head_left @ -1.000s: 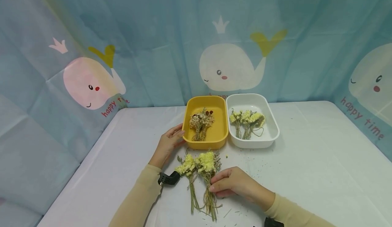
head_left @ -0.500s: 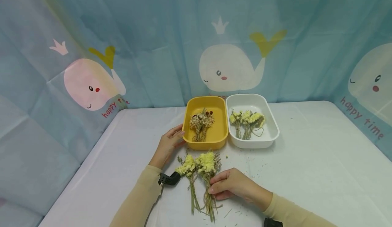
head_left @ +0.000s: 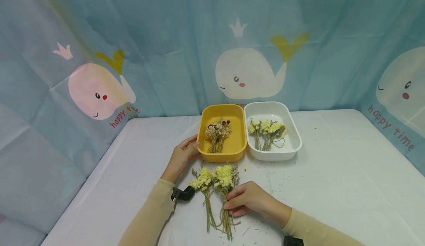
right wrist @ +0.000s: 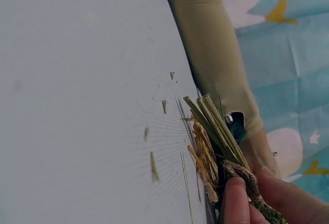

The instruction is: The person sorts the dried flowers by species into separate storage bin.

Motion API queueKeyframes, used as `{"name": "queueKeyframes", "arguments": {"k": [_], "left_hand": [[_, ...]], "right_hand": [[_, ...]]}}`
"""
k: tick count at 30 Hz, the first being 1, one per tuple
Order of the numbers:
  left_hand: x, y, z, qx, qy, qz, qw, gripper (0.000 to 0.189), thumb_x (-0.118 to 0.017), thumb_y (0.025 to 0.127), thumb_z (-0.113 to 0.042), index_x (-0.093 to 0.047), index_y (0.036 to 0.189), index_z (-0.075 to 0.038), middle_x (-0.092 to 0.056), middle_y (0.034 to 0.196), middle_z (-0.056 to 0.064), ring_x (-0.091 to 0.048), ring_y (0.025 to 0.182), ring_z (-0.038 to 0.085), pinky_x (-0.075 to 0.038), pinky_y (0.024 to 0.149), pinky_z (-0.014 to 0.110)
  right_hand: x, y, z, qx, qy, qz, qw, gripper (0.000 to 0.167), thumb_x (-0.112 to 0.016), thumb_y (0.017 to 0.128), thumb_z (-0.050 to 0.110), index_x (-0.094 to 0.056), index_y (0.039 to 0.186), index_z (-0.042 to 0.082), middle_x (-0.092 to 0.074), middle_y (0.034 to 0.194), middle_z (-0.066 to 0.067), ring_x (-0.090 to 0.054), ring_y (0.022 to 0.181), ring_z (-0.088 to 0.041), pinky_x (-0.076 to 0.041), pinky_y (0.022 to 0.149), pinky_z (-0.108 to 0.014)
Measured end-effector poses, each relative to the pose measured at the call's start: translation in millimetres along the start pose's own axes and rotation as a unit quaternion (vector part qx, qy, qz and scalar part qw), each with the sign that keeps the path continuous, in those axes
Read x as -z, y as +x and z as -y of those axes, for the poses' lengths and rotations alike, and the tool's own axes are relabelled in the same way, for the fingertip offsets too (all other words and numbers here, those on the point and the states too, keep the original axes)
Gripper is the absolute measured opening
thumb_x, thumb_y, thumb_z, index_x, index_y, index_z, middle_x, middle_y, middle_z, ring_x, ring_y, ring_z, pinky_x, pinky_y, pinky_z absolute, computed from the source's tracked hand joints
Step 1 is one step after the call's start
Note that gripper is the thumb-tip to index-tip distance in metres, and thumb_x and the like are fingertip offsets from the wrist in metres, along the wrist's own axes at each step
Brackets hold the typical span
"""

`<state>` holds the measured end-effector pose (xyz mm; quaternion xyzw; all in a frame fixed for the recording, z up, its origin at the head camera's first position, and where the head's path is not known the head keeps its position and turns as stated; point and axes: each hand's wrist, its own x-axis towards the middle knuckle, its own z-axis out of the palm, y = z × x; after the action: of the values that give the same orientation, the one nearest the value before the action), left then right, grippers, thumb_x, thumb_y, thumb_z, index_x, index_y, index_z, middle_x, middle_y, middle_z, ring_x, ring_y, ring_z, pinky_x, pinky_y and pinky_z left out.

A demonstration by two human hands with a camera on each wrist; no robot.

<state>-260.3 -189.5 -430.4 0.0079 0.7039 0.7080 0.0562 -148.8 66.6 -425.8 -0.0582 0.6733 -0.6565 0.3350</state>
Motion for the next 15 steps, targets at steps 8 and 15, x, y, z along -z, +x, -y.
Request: {"name": "queueKeyframes", "arguments": {"k": [8,15], "left_hand": [[0.8,-1.5,0.4,0.005,-0.007,0.000,1.0000,0.048,-0.059,0.102,-0.019,-0.048,0.148,-0.014,-0.049,0.152,0.011,-0.051,0.137,0.031,-0.054,0.107,0.040],[0.5,-0.6,-1.1,0.002,0.001,0.000,1.0000,0.049,-0.059,0.102,-0.020,-0.047,0.149,-0.014,-0.048,0.152,0.012,-0.050,0.137,0.031,-0.053,0.108,0.041]], "right_hand": [[-2.0,-1.5,0.2,0.000,0.016,0.004,0.9999,0.021,-0.076,0.083,0.005,-0.075,0.100,-0.007,-0.078,0.086,-0.011,-0.070,0.064,-0.008,-0.064,0.064,-0.023],[-0.8,-2.3,0.3,-0.001,0.022,0.007,0.9997,0.018,-0.075,0.084,0.004,-0.074,0.098,-0.006,-0.077,0.084,-0.008,-0.070,0.066,-0.008,-0.063,0.062,-0.021]]}}
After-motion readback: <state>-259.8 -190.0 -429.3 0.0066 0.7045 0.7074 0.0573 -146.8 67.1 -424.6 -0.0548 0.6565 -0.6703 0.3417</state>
